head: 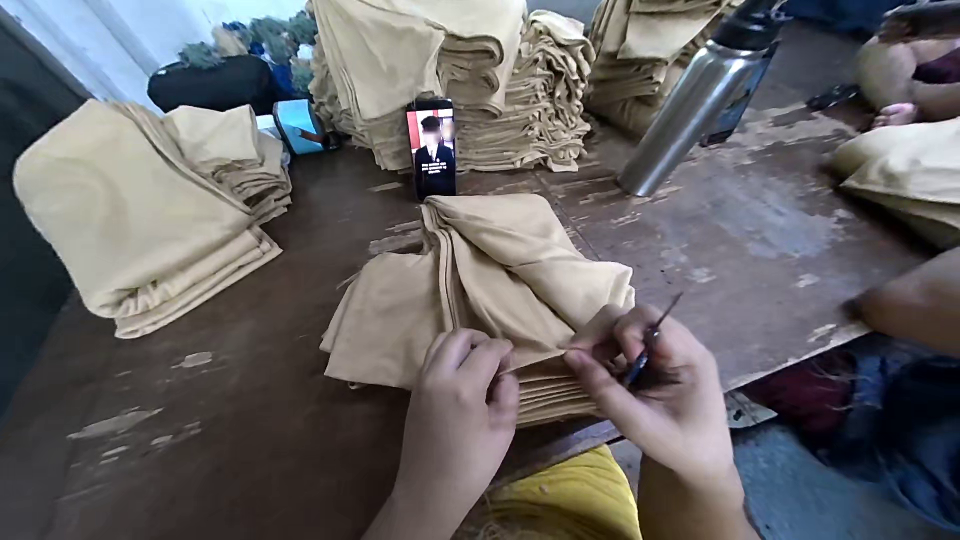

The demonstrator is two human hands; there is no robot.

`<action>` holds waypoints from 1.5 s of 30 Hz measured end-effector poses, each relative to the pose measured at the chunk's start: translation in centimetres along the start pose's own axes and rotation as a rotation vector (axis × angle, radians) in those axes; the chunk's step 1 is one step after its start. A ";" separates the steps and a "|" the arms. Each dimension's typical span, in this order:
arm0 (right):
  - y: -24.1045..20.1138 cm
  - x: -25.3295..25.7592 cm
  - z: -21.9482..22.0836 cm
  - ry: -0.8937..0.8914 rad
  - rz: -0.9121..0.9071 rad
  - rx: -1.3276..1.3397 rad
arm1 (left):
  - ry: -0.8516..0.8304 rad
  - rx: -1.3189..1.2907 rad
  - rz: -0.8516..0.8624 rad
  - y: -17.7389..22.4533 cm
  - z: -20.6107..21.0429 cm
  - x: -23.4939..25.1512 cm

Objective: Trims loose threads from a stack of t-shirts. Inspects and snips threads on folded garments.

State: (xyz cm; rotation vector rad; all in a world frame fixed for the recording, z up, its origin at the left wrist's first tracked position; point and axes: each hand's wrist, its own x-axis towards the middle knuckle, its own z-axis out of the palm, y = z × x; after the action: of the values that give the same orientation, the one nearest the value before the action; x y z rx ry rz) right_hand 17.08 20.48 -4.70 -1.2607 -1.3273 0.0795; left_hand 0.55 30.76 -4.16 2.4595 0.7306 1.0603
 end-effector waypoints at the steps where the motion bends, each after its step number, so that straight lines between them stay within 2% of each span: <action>1: 0.0 0.3 -0.1 0.034 -0.019 -0.017 | -0.011 -0.026 0.010 0.2 0.1 0.3; 3: 0.5 0.9 0.1 0.106 -0.035 -0.080 | -0.035 -0.153 0.026 0.5 0.4 0.9; 5: 1.3 1.2 0.8 0.116 -0.013 -0.179 | -0.060 -0.432 -0.012 0.7 0.7 1.2; 9: 2.5 0.5 1.9 -0.005 0.079 -0.200 | -0.089 -1.105 -0.240 0.6 0.9 1.1; 11: 2.2 -0.2 1.2 -0.008 0.097 -0.101 | -0.062 -1.247 -0.308 0.4 1.1 0.7; 16: 1.0 -2.0 0.2 -0.076 0.096 -0.004 | -0.007 -1.232 -0.298 0.3 1.7 0.1; 22: -0.1 -3.7 0.4 -0.140 0.087 -0.159 | 0.054 -1.190 -0.271 -0.1 2.1 -0.2; 31: -1.1 -4.0 1.5 -0.169 0.122 -0.413 | 0.025 -1.169 -0.166 -0.6 2.0 -0.9; 37: -1.2 -3.8 1.6 -0.171 0.133 -0.434 | -0.001 -1.242 -0.186 -0.8 1.8 -1.1; 45: -1.5 -3.2 2.1 -0.189 0.162 -0.451 | 0.011 -1.161 -0.187 -0.5 2.1 -1.0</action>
State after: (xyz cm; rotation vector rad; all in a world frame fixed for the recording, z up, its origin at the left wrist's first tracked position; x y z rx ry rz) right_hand 13.58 19.04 -6.26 -1.7787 -1.4507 0.0121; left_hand 1.35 30.33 -6.35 1.3587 0.1980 1.0021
